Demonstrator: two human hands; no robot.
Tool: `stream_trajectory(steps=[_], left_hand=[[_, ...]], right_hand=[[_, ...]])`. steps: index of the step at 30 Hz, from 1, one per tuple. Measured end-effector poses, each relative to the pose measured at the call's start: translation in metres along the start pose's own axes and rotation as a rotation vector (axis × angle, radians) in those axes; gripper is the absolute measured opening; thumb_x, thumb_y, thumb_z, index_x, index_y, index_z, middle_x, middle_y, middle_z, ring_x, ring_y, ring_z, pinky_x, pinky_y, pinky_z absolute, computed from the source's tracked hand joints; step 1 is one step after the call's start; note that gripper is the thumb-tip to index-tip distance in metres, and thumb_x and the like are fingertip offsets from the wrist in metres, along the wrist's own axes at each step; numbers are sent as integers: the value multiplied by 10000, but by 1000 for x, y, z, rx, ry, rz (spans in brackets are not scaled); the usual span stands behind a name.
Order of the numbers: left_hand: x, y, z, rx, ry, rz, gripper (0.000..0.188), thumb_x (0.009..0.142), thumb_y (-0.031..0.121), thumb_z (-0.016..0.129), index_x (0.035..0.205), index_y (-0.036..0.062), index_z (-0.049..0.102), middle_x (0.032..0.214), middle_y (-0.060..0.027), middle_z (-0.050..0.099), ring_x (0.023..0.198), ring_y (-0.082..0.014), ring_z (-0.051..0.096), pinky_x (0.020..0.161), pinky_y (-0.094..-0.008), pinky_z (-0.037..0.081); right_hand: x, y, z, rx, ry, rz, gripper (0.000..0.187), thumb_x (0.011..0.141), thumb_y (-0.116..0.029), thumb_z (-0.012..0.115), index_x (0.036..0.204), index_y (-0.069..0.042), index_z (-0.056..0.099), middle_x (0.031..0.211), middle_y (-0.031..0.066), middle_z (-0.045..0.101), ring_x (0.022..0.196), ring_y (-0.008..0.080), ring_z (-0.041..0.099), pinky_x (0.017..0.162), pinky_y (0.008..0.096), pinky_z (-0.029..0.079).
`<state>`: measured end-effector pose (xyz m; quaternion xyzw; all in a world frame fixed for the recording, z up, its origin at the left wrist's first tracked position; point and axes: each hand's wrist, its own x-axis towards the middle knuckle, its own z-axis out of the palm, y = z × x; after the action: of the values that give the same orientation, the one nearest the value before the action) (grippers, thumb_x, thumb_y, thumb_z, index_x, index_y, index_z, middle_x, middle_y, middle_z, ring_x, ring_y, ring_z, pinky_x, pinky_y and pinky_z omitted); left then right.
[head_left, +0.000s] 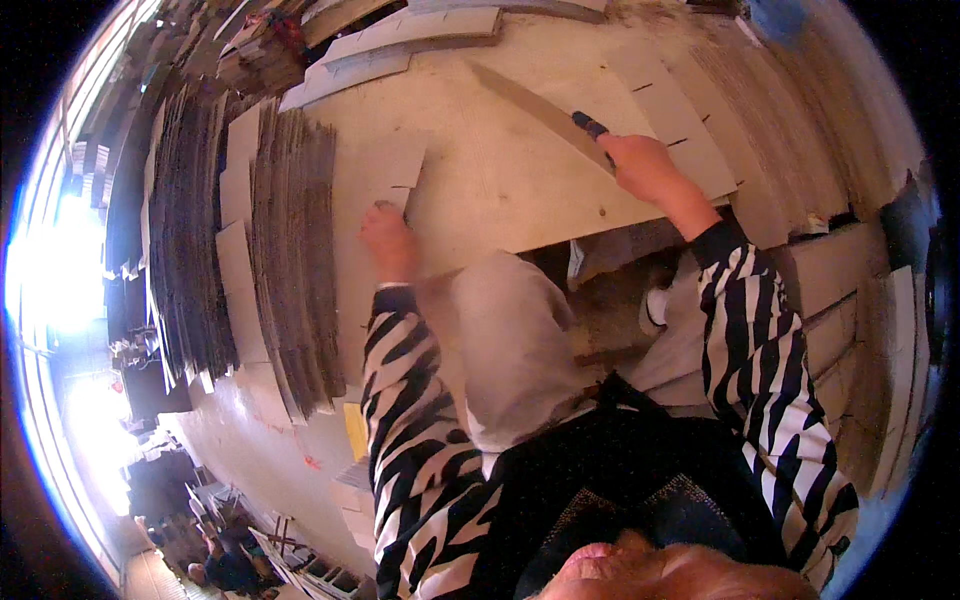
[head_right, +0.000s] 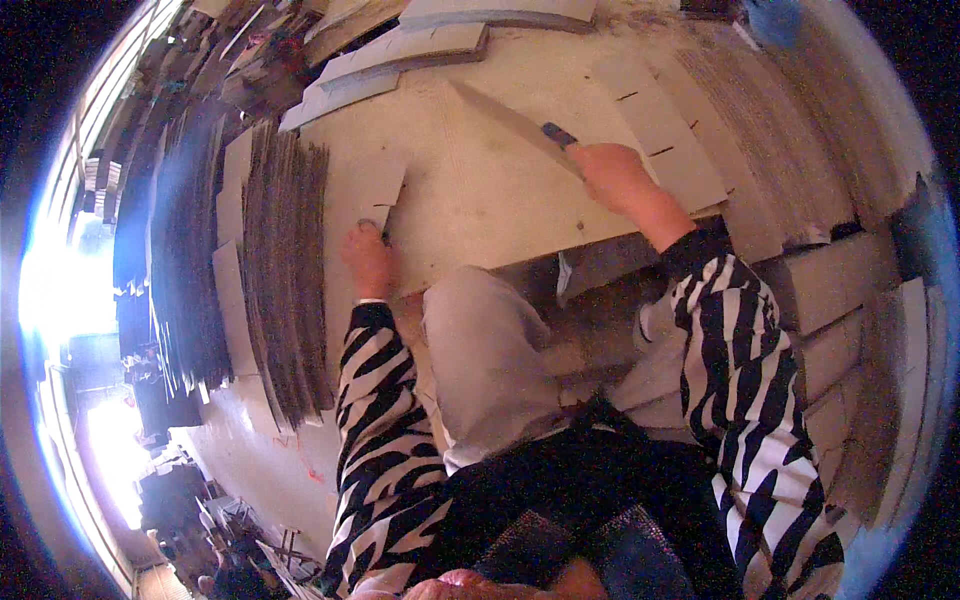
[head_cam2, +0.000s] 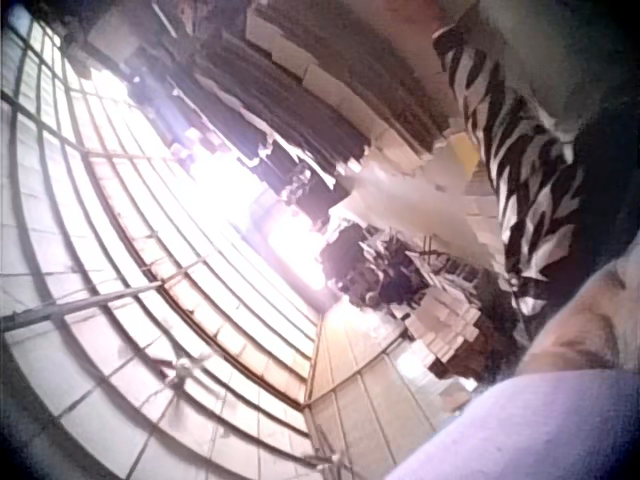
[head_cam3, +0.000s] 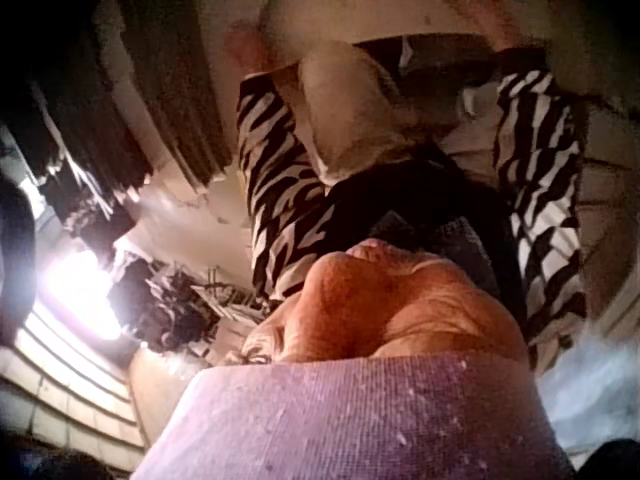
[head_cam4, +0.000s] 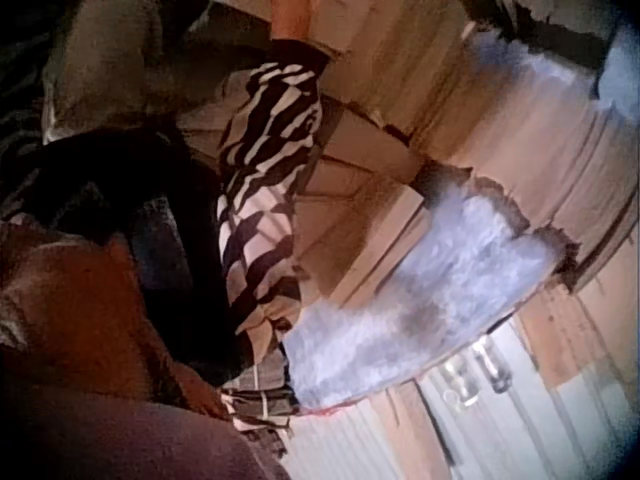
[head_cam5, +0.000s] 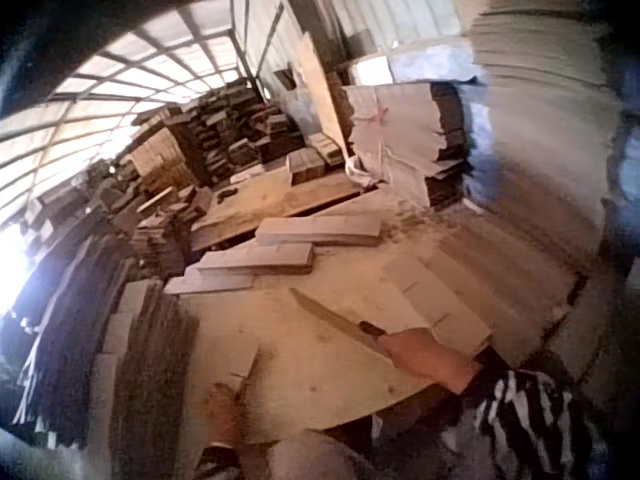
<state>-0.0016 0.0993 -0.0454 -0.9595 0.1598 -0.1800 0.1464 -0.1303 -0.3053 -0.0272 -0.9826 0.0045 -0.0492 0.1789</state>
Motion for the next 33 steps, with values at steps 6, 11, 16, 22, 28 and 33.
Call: stream_trajectory(steps=[6, 11, 16, 22, 28, 33], left_hand=[[30, 56, -40, -654, -97, 42, 177, 757, 54, 572, 909, -1, 644, 844, -138, 631, 759, -256, 605, 661, -359, 471], [9, 123, -32, -1523, -350, -267, 281, 765, 18, 475, 951, -25, 680, 740, -107, 660, 631, -197, 566, 604, -328, 448], [30, 137, -53, -1473, -475, -168, 299, 775, 46, 483, 981, -19, 689, 784, -97, 670, 687, -133, 576, 625, -282, 453], [40, 140, -41, -1324, -371, -115, 272, 794, 85, 533, 991, -3, 699, 704, -60, 638, 639, -126, 534, 598, -310, 439], [48, 129, -28, -1171, -265, 19, 205, 777, 180, 589, 860, 28, 698, 716, -164, 646, 645, -310, 600, 615, -396, 453], [46, 155, -52, -1025, -239, 186, 165, 744, 162, 578, 769, 28, 670, 750, -227, 622, 716, -413, 596, 662, -446, 474]], right_hand=[[-20, -42, -27, 220, 312, -195, 159, 784, -67, 542, 929, -70, 606, 829, 146, 623, 795, 375, 605, 653, 456, 480], [-8, -71, 3, 208, 341, -288, 118, 804, -103, 539, 902, -72, 598, 796, 125, 604, 727, 338, 611, 614, 434, 487], [0, -47, 18, 76, 273, -219, 166, 865, -186, 514, 984, -113, 603, 739, 120, 629, 686, 331, 652, 562, 452, 506], [0, -35, 5, 57, 152, -172, 226, 779, -51, 541, 997, -107, 557, 823, 114, 617, 764, 343, 630, 625, 463, 489], [-2, -39, -5, 32, 109, -160, 231, 766, -50, 540, 992, -97, 555, 855, 111, 620, 800, 334, 631, 645, 461, 493], [-2, -32, -4, 33, 194, -198, 218, 756, -50, 549, 969, -93, 566, 851, 111, 624, 777, 340, 630, 642, 460, 496]])
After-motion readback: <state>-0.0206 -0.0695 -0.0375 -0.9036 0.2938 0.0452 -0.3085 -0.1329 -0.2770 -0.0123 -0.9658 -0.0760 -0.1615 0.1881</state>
